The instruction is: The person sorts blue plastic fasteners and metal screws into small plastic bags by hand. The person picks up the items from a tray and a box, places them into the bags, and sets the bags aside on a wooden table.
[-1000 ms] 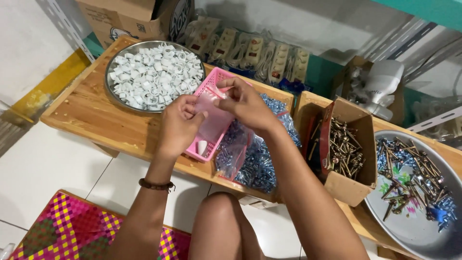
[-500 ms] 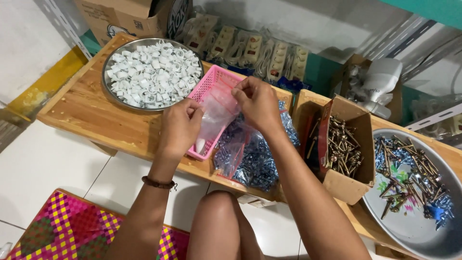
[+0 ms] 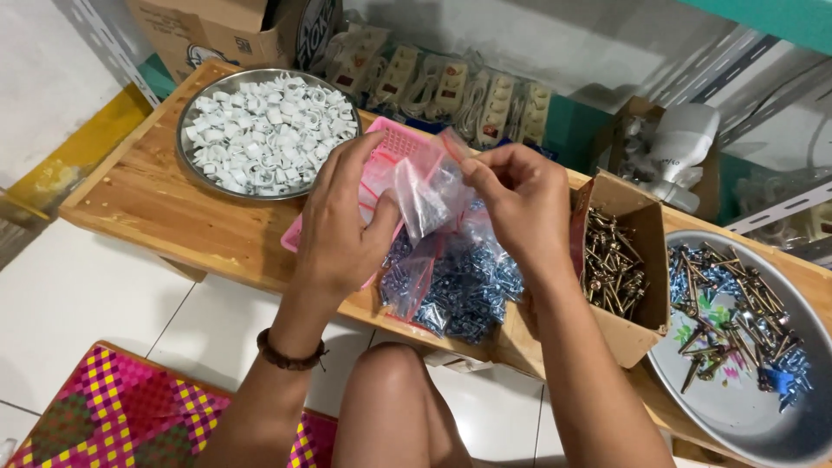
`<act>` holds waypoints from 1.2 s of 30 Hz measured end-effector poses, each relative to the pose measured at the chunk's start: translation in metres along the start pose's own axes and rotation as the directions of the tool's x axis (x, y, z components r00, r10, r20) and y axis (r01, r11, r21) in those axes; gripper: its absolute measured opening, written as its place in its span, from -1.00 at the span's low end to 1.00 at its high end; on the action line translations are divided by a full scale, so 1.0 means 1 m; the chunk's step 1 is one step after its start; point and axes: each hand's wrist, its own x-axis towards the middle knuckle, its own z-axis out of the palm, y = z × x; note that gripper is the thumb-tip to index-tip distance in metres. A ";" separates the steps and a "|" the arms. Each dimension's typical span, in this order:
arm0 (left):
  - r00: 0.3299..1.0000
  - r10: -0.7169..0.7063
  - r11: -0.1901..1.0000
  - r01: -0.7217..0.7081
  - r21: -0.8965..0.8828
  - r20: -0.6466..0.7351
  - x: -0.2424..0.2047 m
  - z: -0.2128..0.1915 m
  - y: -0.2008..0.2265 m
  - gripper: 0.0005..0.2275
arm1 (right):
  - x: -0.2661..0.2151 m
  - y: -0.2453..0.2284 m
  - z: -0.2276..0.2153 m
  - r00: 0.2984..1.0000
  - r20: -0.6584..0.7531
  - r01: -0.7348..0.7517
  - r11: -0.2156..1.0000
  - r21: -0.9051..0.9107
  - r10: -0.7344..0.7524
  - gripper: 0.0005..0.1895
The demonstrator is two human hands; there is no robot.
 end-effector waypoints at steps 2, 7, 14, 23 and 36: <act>0.998 0.056 0.998 -0.056 -0.028 0.003 0.001 -0.008 0.028 -0.52 | -0.016 -0.012 -0.014 1.000 -0.013 0.014 1.000 -0.023 -0.014 -0.92; 0.970 0.174 0.983 -0.182 0.032 0.169 -0.015 0.018 0.081 -0.12 | -0.057 -0.014 -0.056 0.981 -0.059 -0.175 0.972 0.158 0.186 -0.80; 0.974 0.095 0.994 -0.105 0.038 0.208 -0.052 0.092 0.130 -0.37 | -0.123 0.011 -0.112 0.977 -0.023 -0.196 0.942 0.273 0.210 -0.82; 0.890 0.278 0.926 -0.148 -0.348 0.361 -0.076 0.145 0.160 -0.59 | -0.181 0.048 -0.189 0.964 0.072 -0.263 0.889 0.375 0.255 -0.87; 0.810 0.247 0.968 -0.179 -0.178 0.532 -0.107 0.184 0.188 -0.55 | -0.203 0.041 -0.246 0.990 0.138 0.037 0.981 -0.188 -0.011 -0.79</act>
